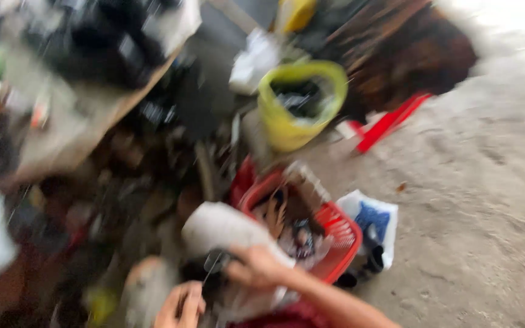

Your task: Hand-stitching the sole of a sandal using a needle and thick thread in a workshop.

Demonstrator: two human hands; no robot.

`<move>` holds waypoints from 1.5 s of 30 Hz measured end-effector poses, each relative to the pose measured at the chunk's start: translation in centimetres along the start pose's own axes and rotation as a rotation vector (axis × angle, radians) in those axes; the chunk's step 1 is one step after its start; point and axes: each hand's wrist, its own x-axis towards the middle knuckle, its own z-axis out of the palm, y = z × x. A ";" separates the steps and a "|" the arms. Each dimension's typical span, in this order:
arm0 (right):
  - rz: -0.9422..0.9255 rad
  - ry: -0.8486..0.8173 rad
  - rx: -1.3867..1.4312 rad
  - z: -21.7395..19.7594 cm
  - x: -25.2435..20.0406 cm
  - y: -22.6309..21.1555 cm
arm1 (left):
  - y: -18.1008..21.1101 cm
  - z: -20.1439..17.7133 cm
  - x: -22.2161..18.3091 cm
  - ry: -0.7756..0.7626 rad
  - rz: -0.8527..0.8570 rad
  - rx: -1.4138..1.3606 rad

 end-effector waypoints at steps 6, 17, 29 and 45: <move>0.050 -0.038 0.055 -1.5 0.4 -1.0 | 6.0 -1.8 1.0 -0.060 -0.058 -0.058; 0.172 0.023 0.006 -1.1 -0.2 -1.4 | 9.0 1.5 1.6 -0.135 0.483 0.114; -0.098 0.125 -0.192 1.3 -1.2 2.2 | 10.4 2.6 2.1 -0.469 -0.240 -0.480; 0.094 0.027 -0.126 -0.6 0.5 -0.5 | 6.1 4.9 3.0 0.080 0.393 0.635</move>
